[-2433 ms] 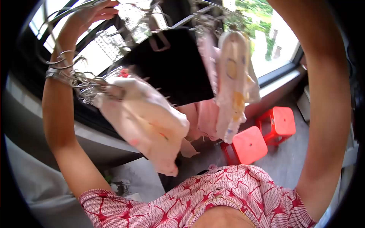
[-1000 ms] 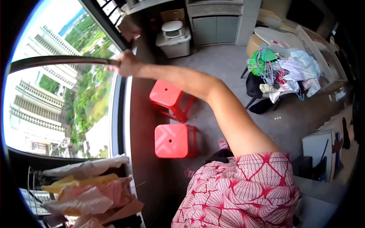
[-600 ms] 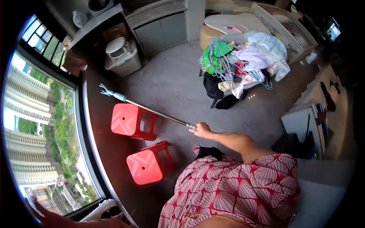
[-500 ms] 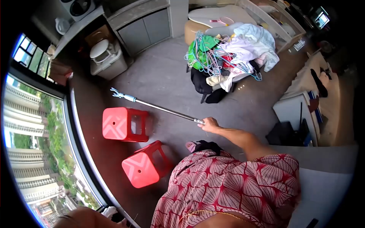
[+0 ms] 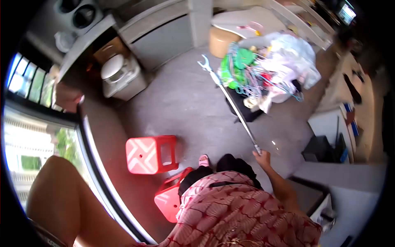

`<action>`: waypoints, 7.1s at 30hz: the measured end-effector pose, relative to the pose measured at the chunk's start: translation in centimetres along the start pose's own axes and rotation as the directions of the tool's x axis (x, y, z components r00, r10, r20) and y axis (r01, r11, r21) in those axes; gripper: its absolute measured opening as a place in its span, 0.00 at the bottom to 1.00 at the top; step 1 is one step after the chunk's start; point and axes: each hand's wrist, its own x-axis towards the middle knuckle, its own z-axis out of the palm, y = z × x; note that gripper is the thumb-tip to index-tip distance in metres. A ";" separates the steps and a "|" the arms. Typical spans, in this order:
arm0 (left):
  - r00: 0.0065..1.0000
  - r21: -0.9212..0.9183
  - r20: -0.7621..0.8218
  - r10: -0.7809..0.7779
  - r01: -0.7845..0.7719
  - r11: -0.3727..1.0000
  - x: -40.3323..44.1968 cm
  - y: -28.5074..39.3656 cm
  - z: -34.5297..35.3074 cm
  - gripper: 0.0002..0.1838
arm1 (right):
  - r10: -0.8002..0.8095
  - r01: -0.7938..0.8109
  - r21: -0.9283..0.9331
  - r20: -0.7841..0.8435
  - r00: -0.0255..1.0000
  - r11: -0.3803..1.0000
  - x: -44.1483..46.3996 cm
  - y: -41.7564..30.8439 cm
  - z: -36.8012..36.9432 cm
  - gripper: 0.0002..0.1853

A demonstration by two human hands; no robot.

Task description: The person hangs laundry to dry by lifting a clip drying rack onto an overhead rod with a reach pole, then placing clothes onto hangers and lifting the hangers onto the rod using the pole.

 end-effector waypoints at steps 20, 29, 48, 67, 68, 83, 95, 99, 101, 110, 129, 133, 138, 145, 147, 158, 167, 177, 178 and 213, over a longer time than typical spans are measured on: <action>0.866 -0.292 -0.082 -0.493 0.452 0.843 -3.5 -30.8 14.9 0.14 | 0.382 -0.325 0.351 -0.108 0.918 0.878 9.4 -3.2 -1.5 0.20; -0.251 0.066 0.590 -0.767 0.962 -0.264 -28.3 -34.9 25.7 0.08 | 0.698 -0.408 0.658 -0.257 0.669 0.633 11.4 -2.9 -4.1 0.17; 0.058 -0.014 0.825 -0.562 0.997 0.081 -31.7 -65.0 59.7 0.14 | 0.916 -0.491 0.789 -0.219 0.336 0.369 18.7 -11.5 -4.2 0.12; 0.038 -0.020 0.951 -0.307 0.998 0.062 -33.4 -67.4 71.2 0.17 | 0.968 -0.573 0.803 -0.243 -0.059 0.167 13.9 -20.1 0.7 0.13; 0.041 -0.021 0.952 -0.303 0.997 0.071 -33.3 -66.8 70.1 0.17 | 0.969 -0.565 0.808 -0.240 -0.061 0.165 13.6 -19.2 1.3 0.13; 0.446 -0.324 0.881 0.159 0.323 0.889 -36.1 -62.9 51.9 0.11 | 0.973 -0.574 0.792 -0.226 0.044 0.210 14.0 -13.0 0.3 0.15; 0.271 0.010 0.944 -0.187 0.544 0.839 -36.4 -60.0 52.8 0.14 | 0.940 -0.540 0.772 -0.308 0.146 0.336 13.3 -14.3 0.5 0.14; 0.285 0.073 0.937 -0.200 0.402 0.913 -36.6 -59.8 53.2 0.15 | 0.957 -0.534 0.795 -0.266 0.117 0.286 13.0 -14.7 0.8 0.15; 0.348 0.111 0.910 -0.226 0.322 0.940 -36.6 -60.2 53.1 0.15 | 0.955 -0.539 0.791 -0.279 0.102 0.289 12.3 -14.5 1.4 0.15; 0.038 0.159 0.981 -0.192 0.419 0.894 -34.8 -62.4 54.4 0.09 | 0.962 -0.503 0.830 -0.274 0.013 0.243 11.6 -15.4 1.8 0.15; 0.007 0.026 0.888 -0.460 0.998 0.065 -27.1 -65.1 56.4 0.04 | 0.853 -0.583 0.629 -0.443 0.275 0.514 12.3 -15.1 -1.8 0.16; 0.104 -0.096 0.895 -0.435 0.995 0.040 -23.3 -65.1 55.3 0.02 | 0.817 -0.555 0.605 -0.480 0.319 0.571 13.3 -14.4 -2.4 0.14; 0.136 -0.150 0.838 -0.529 0.989 0.016 -18.5 -64.8 54.0 0.01 | 0.803 -0.425 0.682 -0.497 0.329 0.596 16.2 -13.8 -3.5 0.10; 0.259 -0.213 0.796 -0.547 0.966 0.146 -10.4 -67.7 49.7 0.04 | 0.725 -0.336 0.645 -0.582 0.368 0.687 20.7 -14.5 -5.7 0.18; 0.292 -0.209 0.789 -0.541 0.955 0.211 -8.2 -68.8 47.9 0.05 | 0.683 -0.284 0.627 -0.606 0.407 0.725 22.2 -14.8 -6.6 0.17; 0.526 0.298 0.429 -0.735 0.686 0.664 -1.9 -73.5 35.7 0.09 | 0.484 -0.010 0.736 -0.435 0.759 0.677 29.1 -19.8 -11.9 0.14; 0.682 0.046 0.250 -0.687 0.700 0.712 -8.7 -57.0 28.5 0.19 | 0.138 0.262 0.631 -0.511 0.848 0.730 35.5 -26.8 -12.6 0.14; 0.285 -0.600 0.357 -0.890 0.800 0.016 -8.0 -57.5 25.4 0.15 | -0.297 0.588 0.389 -0.592 0.749 0.709 42.2 -36.4 -8.9 0.15; 0.302 -0.600 0.344 -0.889 0.799 0.039 -7.1 -58.7 24.3 0.15 | -0.305 0.528 0.433 -0.485 0.819 0.730 41.8 -37.3 -9.1 0.18; 0.380 -0.235 0.366 -0.850 0.921 0.310 2.9 -75.4 2.3 0.11 | -0.532 0.702 0.705 -0.558 0.637 0.101 55.0 -72.4 -22.9 0.06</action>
